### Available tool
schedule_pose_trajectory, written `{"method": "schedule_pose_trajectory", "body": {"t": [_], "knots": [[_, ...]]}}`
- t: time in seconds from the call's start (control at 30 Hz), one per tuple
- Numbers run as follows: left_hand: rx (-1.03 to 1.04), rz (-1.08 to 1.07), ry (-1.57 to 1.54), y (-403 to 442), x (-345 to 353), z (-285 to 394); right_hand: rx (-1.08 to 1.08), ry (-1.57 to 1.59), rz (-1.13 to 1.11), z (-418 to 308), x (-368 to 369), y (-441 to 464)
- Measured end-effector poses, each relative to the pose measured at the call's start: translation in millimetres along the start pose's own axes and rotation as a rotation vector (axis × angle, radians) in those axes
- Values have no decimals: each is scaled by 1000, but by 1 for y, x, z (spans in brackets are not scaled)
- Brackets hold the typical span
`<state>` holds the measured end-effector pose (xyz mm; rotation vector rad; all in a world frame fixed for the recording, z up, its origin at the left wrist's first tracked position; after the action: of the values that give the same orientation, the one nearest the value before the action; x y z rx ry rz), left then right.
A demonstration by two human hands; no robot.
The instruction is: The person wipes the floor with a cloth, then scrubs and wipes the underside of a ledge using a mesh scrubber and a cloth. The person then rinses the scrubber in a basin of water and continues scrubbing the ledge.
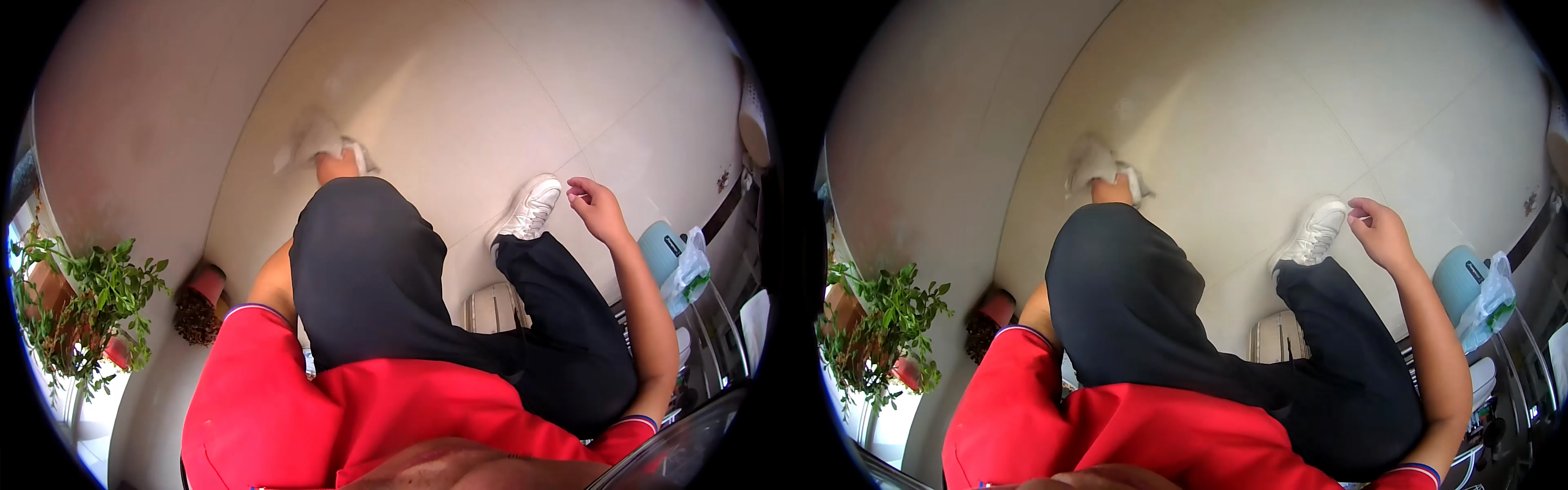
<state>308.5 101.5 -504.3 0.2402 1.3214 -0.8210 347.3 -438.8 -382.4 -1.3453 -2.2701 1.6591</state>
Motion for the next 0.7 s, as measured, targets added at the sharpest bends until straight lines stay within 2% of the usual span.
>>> {"method": "schedule_pose_trajectory", "body": {"t": [0.07,0.13,0.17,0.23,0.3,0.33,0.4,0.43,0.47,0.53,0.57,0.63,0.67,0.7], "knots": [[256,-107,-61,21,33,100,-32,13,-18,-15,8,2],[479,-312,-89,37,61,204,-23,69,-69,-26,15,0],[590,-295,-324,44,60,245,-17,83,-94,-28,12,1],[528,-281,-377,59,28,289,-23,-8,-61,-26,-5,-3],[600,-341,-380,60,-35,319,-48,-56,-16,-28,-27,-1],[652,-238,-434,70,-58,308,-2,-26,14,-15,-33,6],[676,-96,-490,73,-110,267,96,116,37,-3,-43,15],[500,-103,-461,92,-103,214,144,188,44,2,-45,20],[469,-15,-376,100,-110,162,151,213,21,1,-42,23],[283,10,-422,93,-129,63,139,213,-21,4,-34,27],[199,52,-294,91,-138,9,135,213,-41,6,-30,28],[-142,143,-138,95,-129,-147,162,227,-59,12,-25,28],[-309,149,-99,88,-128,-198,173,232,-70,15,-22,27],[-461,136,-101,76,-127,-219,201,247,-77,21,-19,26]]}}
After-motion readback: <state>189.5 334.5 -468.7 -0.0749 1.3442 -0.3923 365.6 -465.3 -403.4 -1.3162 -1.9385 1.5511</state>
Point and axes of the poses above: each hand's wrist, its own y-axis towards the middle knuckle, its own x-axis out of the palm, z = x × y, the point moved 10 cm from there along y, towards the middle knuckle
